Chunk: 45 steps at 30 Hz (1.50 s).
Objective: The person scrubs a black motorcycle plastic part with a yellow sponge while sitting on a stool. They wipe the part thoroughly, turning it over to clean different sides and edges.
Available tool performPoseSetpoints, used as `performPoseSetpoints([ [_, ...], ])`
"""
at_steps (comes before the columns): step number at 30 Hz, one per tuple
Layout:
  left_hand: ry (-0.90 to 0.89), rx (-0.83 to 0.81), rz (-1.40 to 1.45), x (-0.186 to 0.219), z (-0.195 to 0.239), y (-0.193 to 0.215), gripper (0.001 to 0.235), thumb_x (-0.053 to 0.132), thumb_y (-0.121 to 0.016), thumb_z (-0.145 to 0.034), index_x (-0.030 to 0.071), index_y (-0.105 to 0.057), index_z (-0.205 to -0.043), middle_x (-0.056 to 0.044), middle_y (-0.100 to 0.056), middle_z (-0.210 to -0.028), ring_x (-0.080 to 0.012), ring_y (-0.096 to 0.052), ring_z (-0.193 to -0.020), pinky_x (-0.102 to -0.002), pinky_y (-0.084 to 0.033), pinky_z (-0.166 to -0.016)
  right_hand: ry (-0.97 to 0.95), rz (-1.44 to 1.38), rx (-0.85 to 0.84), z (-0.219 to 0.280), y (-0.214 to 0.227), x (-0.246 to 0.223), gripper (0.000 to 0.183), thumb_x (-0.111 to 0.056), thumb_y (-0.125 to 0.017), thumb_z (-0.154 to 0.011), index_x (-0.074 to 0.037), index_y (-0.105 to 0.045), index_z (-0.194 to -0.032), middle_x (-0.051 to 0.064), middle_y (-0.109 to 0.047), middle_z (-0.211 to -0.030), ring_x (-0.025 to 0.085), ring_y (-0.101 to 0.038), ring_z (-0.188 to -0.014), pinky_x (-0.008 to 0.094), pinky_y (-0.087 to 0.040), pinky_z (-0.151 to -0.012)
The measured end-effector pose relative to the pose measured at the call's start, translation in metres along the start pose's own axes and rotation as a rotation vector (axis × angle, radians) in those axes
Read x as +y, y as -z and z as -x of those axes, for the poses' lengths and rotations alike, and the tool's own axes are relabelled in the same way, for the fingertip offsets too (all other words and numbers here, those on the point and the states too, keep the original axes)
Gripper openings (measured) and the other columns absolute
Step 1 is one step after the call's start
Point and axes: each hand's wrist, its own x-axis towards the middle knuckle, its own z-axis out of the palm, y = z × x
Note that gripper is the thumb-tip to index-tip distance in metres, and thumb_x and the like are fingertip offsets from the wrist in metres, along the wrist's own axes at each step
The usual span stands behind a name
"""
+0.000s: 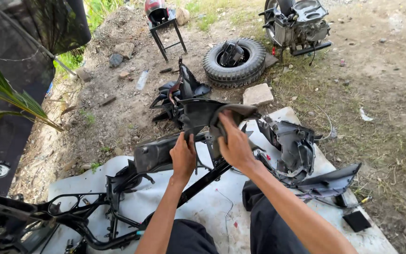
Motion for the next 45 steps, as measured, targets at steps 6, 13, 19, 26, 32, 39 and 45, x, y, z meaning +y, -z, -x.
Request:
performPoseSetpoints([
  [6, -0.240, 0.107, 0.097, 0.003, 0.000, 0.011, 0.023, 0.013, -0.057, -0.099, -0.001, -0.056, -0.117, -0.025, -0.068, -0.091, -0.0469, -0.065, -0.080, -0.052, -0.052, -0.062, 0.501, 0.007, -0.085, -0.012, 0.015, -0.061, 0.068, -0.006, -0.063, -0.083, 0.001, -0.047, -0.148, 0.023, -0.051, -0.154, 0.041, -0.049, -0.145, 0.049, -0.039, -0.121],
  [13, 0.091, 0.027, -0.048, 0.015, 0.004, 0.029, 0.022, 0.024, -0.057, -0.106, 0.004, -0.056, -0.098, -0.018, -0.066, -0.074, -0.0412, -0.065, -0.068, -0.053, -0.047, -0.062, 0.144, 0.074, 0.044, 0.004, 0.011, 0.004, 0.062, -0.002, -0.059, -0.088, 0.008, -0.047, -0.148, 0.027, -0.055, -0.148, 0.042, -0.053, -0.137, 0.045, -0.044, -0.118],
  [19, -0.078, 0.079, -0.095, 0.028, 0.007, 0.038, 0.019, 0.019, -0.057, -0.106, 0.000, -0.055, -0.102, -0.021, -0.068, -0.086, -0.0450, -0.064, -0.073, -0.054, -0.046, -0.061, 0.176, -0.100, 0.174, 0.006, 0.015, -0.067, 0.065, 0.000, -0.055, -0.085, 0.010, -0.047, -0.149, 0.029, -0.047, -0.155, 0.044, -0.048, -0.144, 0.045, -0.043, -0.119],
  [26, -0.130, 0.102, -0.032, 0.027, 0.010, 0.041, 0.016, 0.017, -0.061, -0.103, 0.002, -0.056, -0.102, -0.018, -0.069, -0.088, -0.0429, -0.066, -0.077, -0.053, -0.048, -0.062, 0.330, -0.012, 0.071, 0.018, 0.025, -0.053, 0.061, -0.003, -0.059, -0.089, -0.005, -0.053, -0.150, 0.018, -0.053, -0.155, 0.036, -0.053, -0.141, 0.047, -0.042, -0.119],
  [32, -0.114, 0.090, 0.016, 0.045, 0.014, 0.036, 0.020, 0.019, -0.059, -0.105, 0.002, -0.055, -0.097, -0.016, -0.068, -0.084, -0.0393, -0.064, -0.067, -0.049, -0.045, -0.057, 0.075, -0.022, 0.256, 0.026, 0.038, -0.020, 0.064, 0.003, -0.055, -0.086, 0.002, -0.050, -0.150, 0.024, -0.053, -0.152, 0.044, -0.048, -0.142, 0.048, -0.040, -0.119],
  [39, -0.082, 0.067, -0.050, 0.037, 0.014, 0.024, 0.022, 0.021, -0.058, -0.106, 0.002, -0.055, -0.094, -0.017, -0.065, -0.079, -0.0406, -0.062, -0.068, -0.052, -0.045, -0.060, -0.180, -0.154, 0.300, 0.022, 0.024, -0.026, 0.053, 0.000, -0.058, -0.090, 0.007, -0.052, -0.142, 0.030, -0.049, -0.152, 0.043, -0.051, -0.140, 0.040, -0.046, -0.115],
  [45, -0.130, 0.147, 0.027, 0.022, 0.023, 0.039, 0.012, 0.015, -0.056, -0.104, 0.003, -0.056, -0.100, -0.016, -0.067, -0.080, -0.0411, -0.063, -0.070, -0.051, -0.046, -0.060, 0.426, -0.100, 0.150, 0.017, 0.034, -0.091, 0.059, 0.002, -0.060, -0.078, 0.007, -0.057, -0.137, 0.028, -0.056, -0.145, 0.047, -0.045, -0.142, 0.050, -0.034, -0.121],
])
